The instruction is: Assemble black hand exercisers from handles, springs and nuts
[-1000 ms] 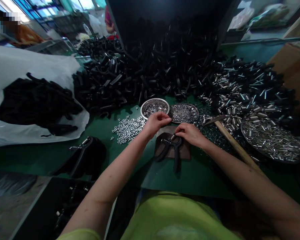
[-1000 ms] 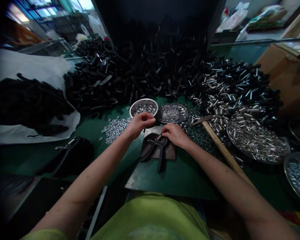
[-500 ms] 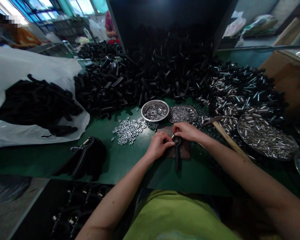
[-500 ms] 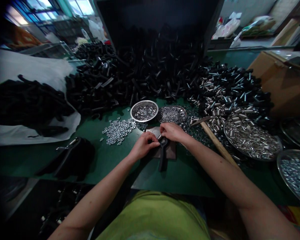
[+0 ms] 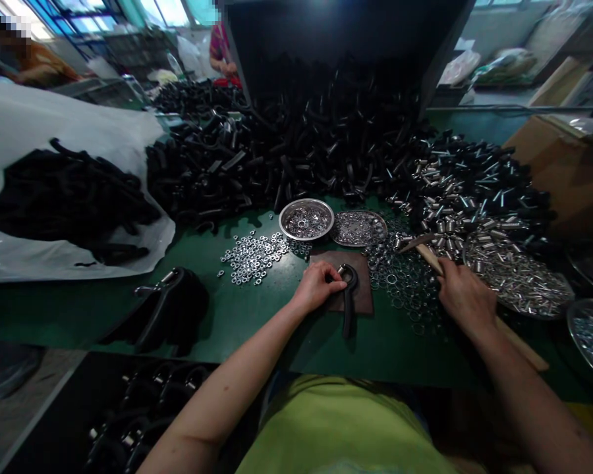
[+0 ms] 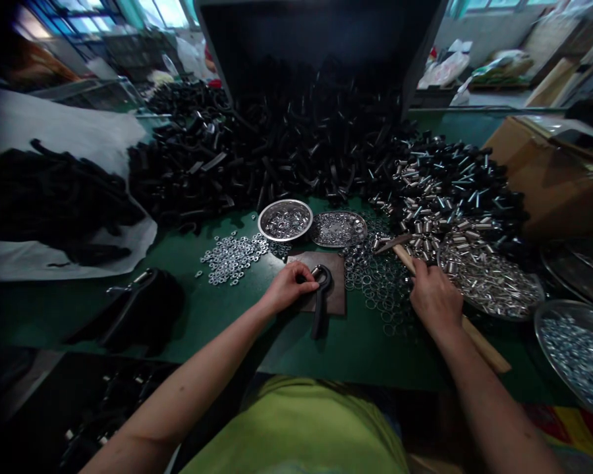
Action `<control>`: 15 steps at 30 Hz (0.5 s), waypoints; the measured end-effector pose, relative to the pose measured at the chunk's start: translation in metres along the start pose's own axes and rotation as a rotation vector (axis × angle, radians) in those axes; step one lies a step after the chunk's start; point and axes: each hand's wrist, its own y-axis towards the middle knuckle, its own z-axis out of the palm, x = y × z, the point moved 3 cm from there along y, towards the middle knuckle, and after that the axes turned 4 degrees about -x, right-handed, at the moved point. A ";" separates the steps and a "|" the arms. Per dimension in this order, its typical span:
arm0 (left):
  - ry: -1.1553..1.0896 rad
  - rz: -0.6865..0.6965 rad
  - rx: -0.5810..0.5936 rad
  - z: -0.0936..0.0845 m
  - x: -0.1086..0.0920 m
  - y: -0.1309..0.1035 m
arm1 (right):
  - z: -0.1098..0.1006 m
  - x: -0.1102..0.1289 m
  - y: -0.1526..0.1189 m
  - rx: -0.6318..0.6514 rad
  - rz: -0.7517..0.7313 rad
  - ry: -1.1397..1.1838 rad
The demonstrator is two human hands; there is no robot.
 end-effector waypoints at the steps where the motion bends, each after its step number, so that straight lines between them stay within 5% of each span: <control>1: 0.004 -0.025 0.006 0.000 0.001 0.001 | -0.003 0.002 0.001 -0.001 0.018 0.035; 8: -0.062 -0.203 0.128 0.000 0.007 0.012 | -0.063 0.045 0.000 0.046 -0.037 0.840; 11: -0.103 -0.238 0.134 0.001 0.008 0.013 | -0.068 0.073 -0.007 0.064 -0.134 0.887; 15: -0.112 -0.283 0.143 0.002 0.008 0.012 | -0.058 0.095 -0.009 0.244 -0.331 0.782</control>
